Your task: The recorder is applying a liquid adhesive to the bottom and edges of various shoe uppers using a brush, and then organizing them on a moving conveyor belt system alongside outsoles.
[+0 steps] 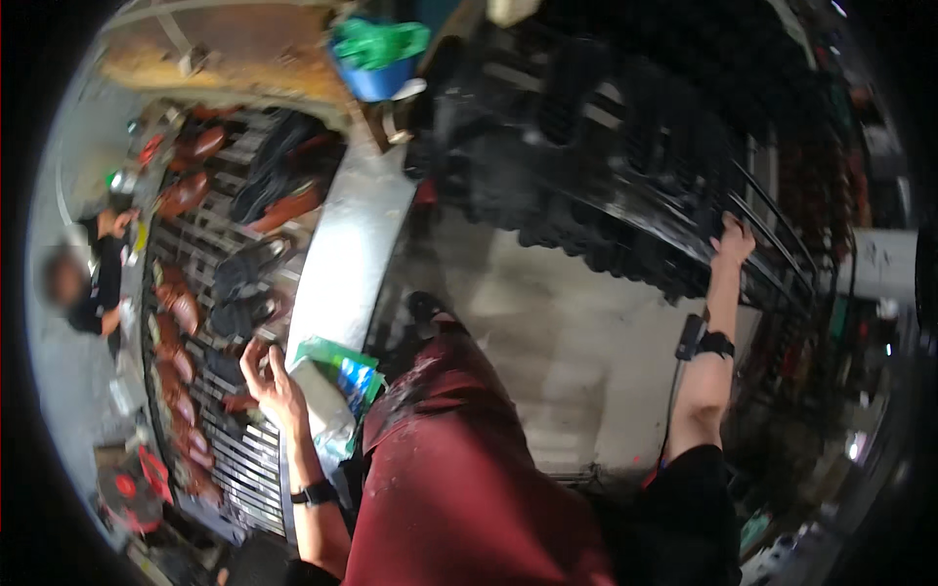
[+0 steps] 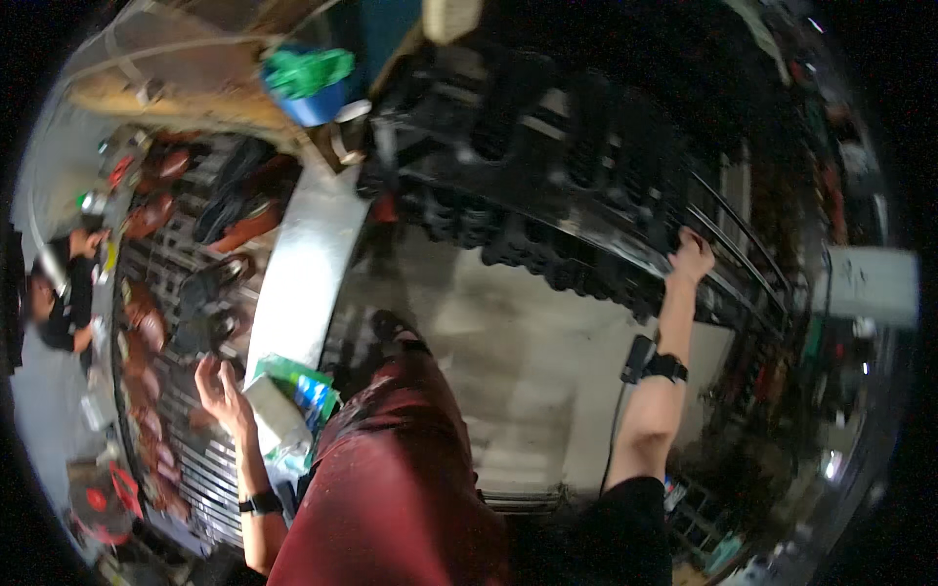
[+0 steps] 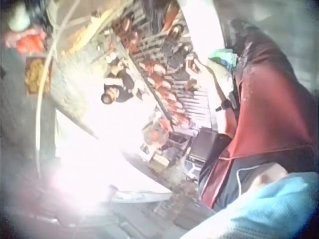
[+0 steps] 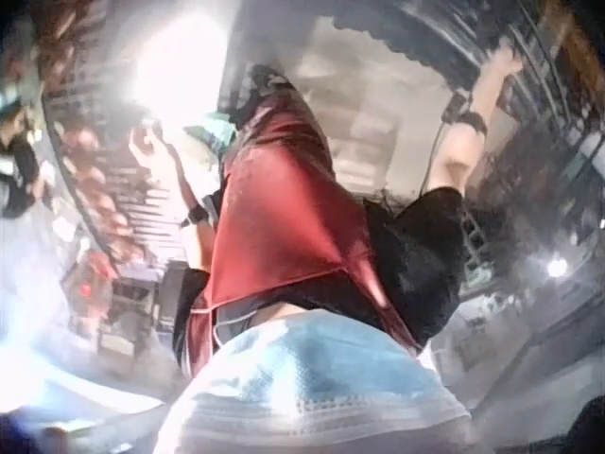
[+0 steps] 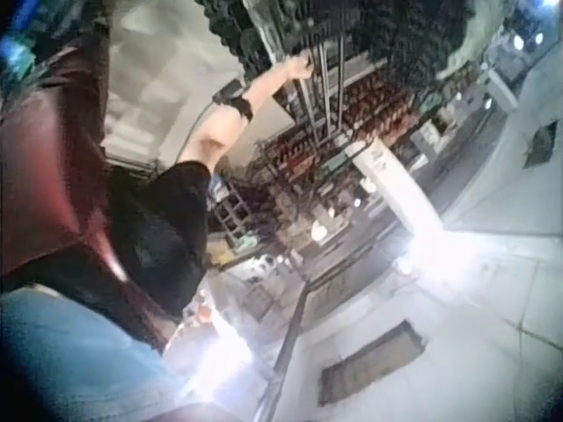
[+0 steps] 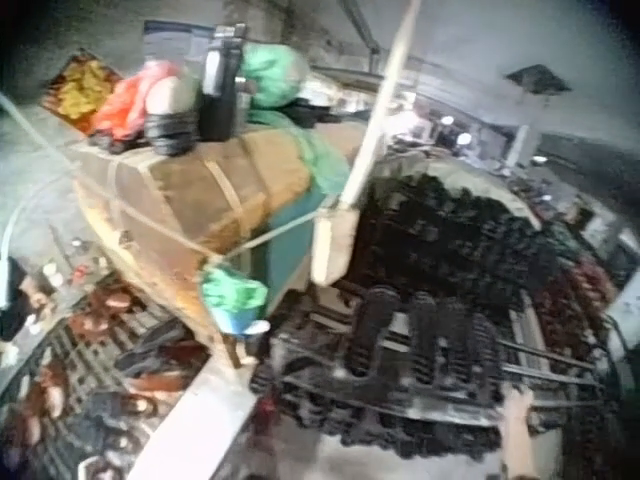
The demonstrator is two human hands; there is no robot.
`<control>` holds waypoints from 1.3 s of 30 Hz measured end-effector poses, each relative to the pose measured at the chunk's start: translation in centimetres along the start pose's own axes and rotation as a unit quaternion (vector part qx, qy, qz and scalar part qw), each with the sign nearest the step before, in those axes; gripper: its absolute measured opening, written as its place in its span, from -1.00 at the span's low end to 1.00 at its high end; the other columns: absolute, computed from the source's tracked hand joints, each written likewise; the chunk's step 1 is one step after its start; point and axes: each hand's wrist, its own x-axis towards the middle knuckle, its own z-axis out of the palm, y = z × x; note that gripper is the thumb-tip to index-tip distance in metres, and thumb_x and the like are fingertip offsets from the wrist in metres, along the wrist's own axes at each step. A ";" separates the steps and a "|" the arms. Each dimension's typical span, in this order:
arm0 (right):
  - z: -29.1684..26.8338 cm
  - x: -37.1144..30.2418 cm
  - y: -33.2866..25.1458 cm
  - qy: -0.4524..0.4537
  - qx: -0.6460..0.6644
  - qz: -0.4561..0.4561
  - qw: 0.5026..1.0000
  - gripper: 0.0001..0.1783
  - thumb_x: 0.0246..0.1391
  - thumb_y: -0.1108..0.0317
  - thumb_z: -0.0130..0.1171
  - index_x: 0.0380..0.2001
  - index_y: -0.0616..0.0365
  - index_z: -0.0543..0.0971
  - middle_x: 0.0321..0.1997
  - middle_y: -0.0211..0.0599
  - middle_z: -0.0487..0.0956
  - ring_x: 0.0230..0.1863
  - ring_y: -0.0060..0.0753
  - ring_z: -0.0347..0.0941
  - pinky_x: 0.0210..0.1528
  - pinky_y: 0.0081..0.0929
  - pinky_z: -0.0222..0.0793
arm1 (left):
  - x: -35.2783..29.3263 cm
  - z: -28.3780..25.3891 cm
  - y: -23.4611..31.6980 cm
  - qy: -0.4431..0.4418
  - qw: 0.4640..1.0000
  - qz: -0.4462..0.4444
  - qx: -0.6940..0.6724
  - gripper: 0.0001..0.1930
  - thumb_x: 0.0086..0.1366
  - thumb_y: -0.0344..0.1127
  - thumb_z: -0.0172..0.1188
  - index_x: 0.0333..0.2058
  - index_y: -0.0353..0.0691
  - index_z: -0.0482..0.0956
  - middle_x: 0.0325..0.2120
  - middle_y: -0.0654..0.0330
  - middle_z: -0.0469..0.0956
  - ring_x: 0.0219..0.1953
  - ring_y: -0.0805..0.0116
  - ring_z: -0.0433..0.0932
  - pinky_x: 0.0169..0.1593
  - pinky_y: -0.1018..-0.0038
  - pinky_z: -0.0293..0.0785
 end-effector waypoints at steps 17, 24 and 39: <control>-0.7 -9.4 -5.9 -0.152 0.349 0.004 0.925 -0.35 0.19 -0.10 0.21 0.12 0.23 0.59 -0.02 0.07 0.68 0.06 0.08 0.63 0.00 -0.07 0.55 | -7.2 1.7 9.7 -0.217 0.972 -0.017 0.094 -0.81 0.50 -0.29 0.24 -0.03 -0.25 0.62 -0.13 0.13 0.68 -0.14 0.38 0.66 -0.07 0.40 0.61; -0.7 -17.8 -9.5 -0.135 0.476 -0.034 0.868 -0.31 0.26 -0.09 -0.06 0.12 0.32 0.57 -0.07 -0.03 0.73 -0.27 0.18 0.72 -0.23 -0.15 0.62 | -9.2 -0.2 6.0 -0.166 0.982 0.030 0.080 -0.85 0.36 -0.33 0.33 -0.32 -0.30 0.72 -0.56 0.11 0.67 -0.49 0.37 0.65 -0.29 0.46 0.57; 9.0 -9.2 -11.0 -0.097 -0.046 -0.150 0.983 -0.14 -0.26 0.27 0.64 0.18 0.23 0.52 0.13 0.21 0.59 0.05 0.16 0.63 0.06 -0.02 0.61 | -7.9 0.8 10.4 -0.236 0.938 -0.025 0.253 -0.67 0.41 0.05 0.29 -0.10 -0.05 0.78 -0.39 0.06 0.76 -0.34 0.21 0.76 -0.22 0.39 0.59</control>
